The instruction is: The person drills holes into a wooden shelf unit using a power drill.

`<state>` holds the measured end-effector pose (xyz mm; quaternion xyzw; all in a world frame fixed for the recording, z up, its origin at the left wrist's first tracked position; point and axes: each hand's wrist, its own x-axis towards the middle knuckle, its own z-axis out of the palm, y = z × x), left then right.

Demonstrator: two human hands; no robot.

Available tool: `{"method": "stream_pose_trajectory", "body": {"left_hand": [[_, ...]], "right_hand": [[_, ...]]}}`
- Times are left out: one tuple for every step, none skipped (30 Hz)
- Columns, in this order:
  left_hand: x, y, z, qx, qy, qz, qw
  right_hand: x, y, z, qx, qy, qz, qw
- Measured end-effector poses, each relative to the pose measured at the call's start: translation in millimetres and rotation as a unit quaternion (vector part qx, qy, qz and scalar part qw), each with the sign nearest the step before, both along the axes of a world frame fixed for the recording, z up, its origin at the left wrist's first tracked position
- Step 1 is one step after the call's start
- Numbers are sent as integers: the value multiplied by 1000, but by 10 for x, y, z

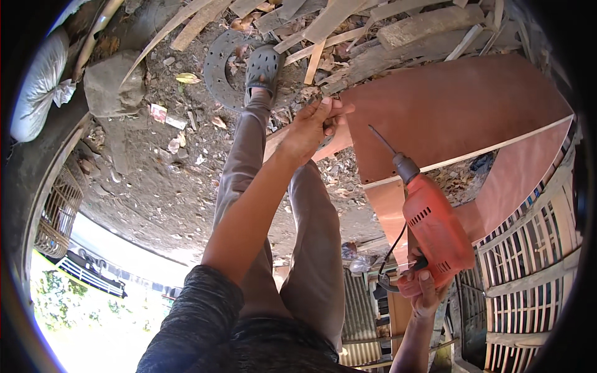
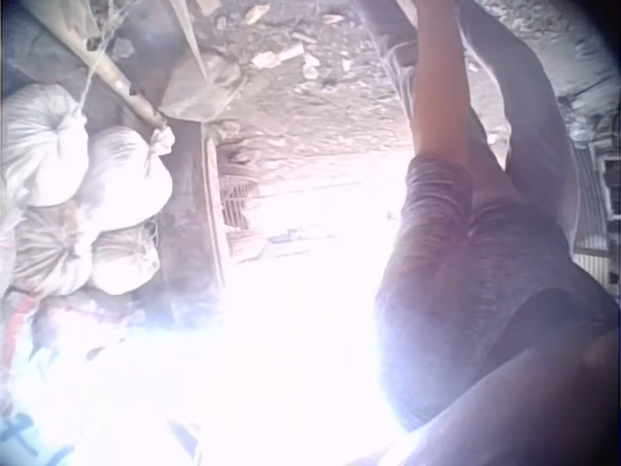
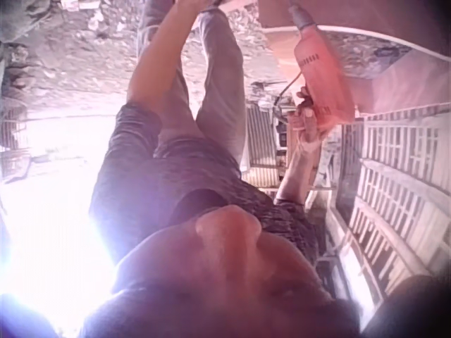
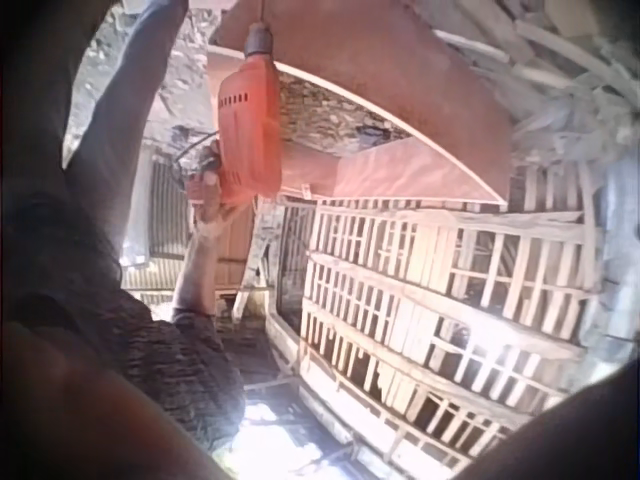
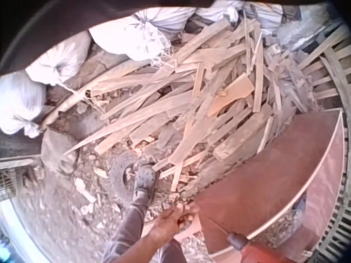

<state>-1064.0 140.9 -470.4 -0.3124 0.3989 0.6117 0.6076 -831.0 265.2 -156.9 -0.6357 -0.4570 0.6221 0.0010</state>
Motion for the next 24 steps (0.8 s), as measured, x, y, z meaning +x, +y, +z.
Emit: {"method": "stream_pose_trajectory", "body": {"left_hand": [[0,-19,-28,-2,-1,4,1000],[-1,-35,-59,-1,-12,13,1000],[6,-52,-91,0,-24,23,999],[20,-69,-117,-1,-24,27,999],[39,-87,-138,-13,-45,26,999],[68,-116,-177,-24,-66,25,997],[89,-148,-221,-25,-66,30,997],[107,-179,-267,-5,-64,31,997],[116,-186,-274,15,-65,31,997],[130,-191,-276,13,-67,33,997],[149,-195,-274,5,-73,36,997],[160,-199,-275,-3,-79,38,996],[165,-209,-280,-4,-80,40,996],[171,-222,-285,-18,-81,18,996],[187,-238,-290,-32,-83,-2,996],[194,-249,-310,-34,-85,0,996],[192,-255,-346,-40,-69,-10,997],[190,-270,-373,-46,-53,-20,997],[196,-288,-396,-49,-56,-17,997],[191,-298,-394,-42,-49,-10,998],[196,-310,-385,-36,-43,-3,998],[213,-313,-370,-39,-46,2,998],[219,-279,-342,-50,-37,17,998],[228,-249,-310,-62,-29,34,997]], "right_hand": [[-61,7,-30,-9,1,-1,1000],[-119,16,-51,-11,0,3,1000],[-176,29,-67,-14,-14,-8,1000],[-222,39,-84,-17,-29,-20,999],[-240,34,-104,-19,-30,-16,999],[-242,23,-121,-18,-37,-20,999],[-260,23,-138,-17,-45,-26,999],[-294,44,-159,-18,-45,-22,999],[-331,69,-177,-20,-42,0,999],[-363,84,-193,-22,-41,12,999],[-397,101,-212,-23,-40,23,999],[-429,109,-228,-27,-42,27,998],[-453,121,-247,-29,-44,30,998],[-475,130,-264,-32,-45,32,998],[-496,144,-277,-35,-37,30,998],[-507,154,-299,-38,-35,29,998],[-520,165,-325,-41,-32,30,998],[-517,177,-357,-29,-36,34,998],[-508,200,-391,-25,-39,39,998],[-490,219,-425,-21,-43,42,998],[-464,262,-461,-19,-41,52,998],[-451,290,-498,-18,-39,62,997],[-480,315,-527,-20,-57,68,996],[-498,345,-559,-22,-60,76,995]]}}
